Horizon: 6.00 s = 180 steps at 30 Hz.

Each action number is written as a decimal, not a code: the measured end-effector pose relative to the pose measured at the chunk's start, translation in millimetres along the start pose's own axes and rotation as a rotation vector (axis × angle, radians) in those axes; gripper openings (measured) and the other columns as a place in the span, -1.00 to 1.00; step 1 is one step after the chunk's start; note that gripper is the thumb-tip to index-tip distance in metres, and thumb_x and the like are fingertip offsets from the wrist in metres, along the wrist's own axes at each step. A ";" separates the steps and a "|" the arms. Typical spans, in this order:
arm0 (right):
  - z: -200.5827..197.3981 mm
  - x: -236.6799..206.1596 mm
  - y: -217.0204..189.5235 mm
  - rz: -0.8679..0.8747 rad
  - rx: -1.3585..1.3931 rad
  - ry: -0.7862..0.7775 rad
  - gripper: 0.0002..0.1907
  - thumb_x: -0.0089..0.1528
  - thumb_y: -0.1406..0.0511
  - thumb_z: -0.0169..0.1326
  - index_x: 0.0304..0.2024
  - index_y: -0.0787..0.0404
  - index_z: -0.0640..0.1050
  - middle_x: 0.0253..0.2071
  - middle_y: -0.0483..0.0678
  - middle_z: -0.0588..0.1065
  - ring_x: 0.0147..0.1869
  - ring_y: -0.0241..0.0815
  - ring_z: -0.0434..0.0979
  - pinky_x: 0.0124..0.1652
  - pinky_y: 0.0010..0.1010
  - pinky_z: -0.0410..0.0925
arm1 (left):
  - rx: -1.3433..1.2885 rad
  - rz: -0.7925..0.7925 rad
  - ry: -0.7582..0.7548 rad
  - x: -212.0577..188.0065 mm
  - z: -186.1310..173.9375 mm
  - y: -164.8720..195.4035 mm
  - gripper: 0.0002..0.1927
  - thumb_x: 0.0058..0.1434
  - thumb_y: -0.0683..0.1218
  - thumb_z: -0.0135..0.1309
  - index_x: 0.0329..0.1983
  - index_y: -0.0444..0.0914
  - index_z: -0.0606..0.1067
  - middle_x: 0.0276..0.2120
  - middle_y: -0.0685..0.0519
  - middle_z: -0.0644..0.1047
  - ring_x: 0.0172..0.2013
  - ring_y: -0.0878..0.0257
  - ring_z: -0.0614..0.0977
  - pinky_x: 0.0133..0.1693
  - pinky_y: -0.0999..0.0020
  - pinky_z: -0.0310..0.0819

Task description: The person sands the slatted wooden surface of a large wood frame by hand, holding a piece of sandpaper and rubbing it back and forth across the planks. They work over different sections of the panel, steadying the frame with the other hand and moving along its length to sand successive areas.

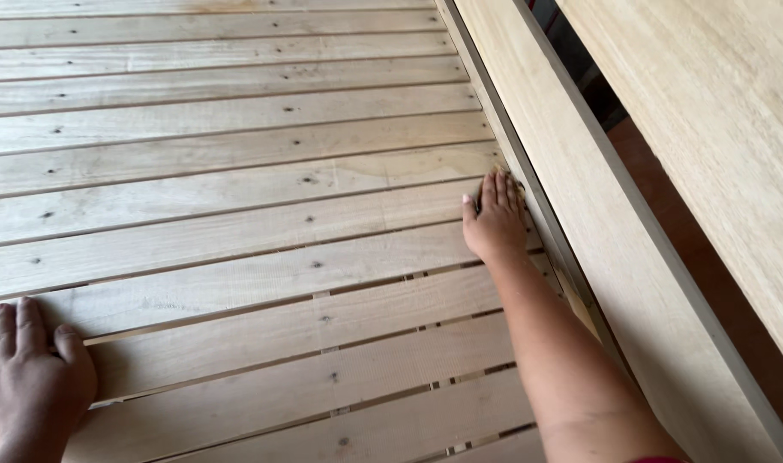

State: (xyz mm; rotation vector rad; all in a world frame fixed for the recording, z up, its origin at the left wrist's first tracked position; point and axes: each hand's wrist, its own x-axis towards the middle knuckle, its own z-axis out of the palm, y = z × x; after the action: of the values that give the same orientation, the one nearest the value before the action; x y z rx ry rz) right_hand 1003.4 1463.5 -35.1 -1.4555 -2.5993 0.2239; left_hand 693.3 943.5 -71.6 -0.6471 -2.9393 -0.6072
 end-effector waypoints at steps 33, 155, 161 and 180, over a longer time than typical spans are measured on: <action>104.0 -90.6 -227.0 -0.608 0.257 0.075 -0.39 0.38 0.16 -0.03 0.44 0.20 0.25 0.51 0.05 0.17 0.60 -0.03 0.05 0.49 -0.13 -0.08 | -0.079 0.375 -0.110 -54.4 31.8 205.7 -0.42 0.43 0.10 -0.32 0.51 -0.05 0.19 0.49 0.13 0.19 0.50 0.23 0.12 0.44 0.12 -0.12; -19.0 -79.8 7.4 -0.358 -0.198 0.202 -0.38 0.47 0.22 -0.27 0.48 0.25 -0.12 0.59 0.05 -0.22 0.63 0.01 -0.31 0.40 -0.07 -0.31 | -0.207 0.349 0.013 -55.6 21.7 207.4 -0.60 0.45 -0.08 -0.24 0.26 -0.33 0.40 0.34 -0.17 0.36 0.43 -0.04 0.24 0.42 0.04 0.00; 36.8 -147.7 -98.7 -0.040 0.625 -0.173 -0.43 0.36 0.31 -0.17 0.45 0.08 0.27 0.53 -0.12 0.17 0.59 -0.16 0.15 0.50 -0.35 -0.01 | -0.224 0.341 0.020 -52.0 20.7 209.4 -0.64 0.46 -0.07 -0.21 0.20 -0.30 0.43 0.32 -0.15 0.39 0.42 -0.04 0.27 0.42 0.05 0.05; 18.2 -168.3 -73.4 -0.171 0.135 -0.146 -0.27 0.35 0.20 -0.24 0.54 0.13 -0.08 0.60 -0.07 -0.12 0.64 -0.10 -0.19 0.50 -0.29 -0.29 | -0.005 0.396 -0.044 -74.1 52.2 173.6 -0.39 0.44 0.13 -0.42 0.52 -0.13 0.14 0.49 0.03 0.14 0.47 0.13 0.07 0.40 0.10 -0.20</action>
State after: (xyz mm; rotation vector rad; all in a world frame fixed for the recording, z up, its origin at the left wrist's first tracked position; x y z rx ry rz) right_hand 1025.5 1280.8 -48.2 -1.2071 -2.7432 0.4912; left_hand 833.8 1079.8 -67.8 -1.2144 -2.7267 -0.5607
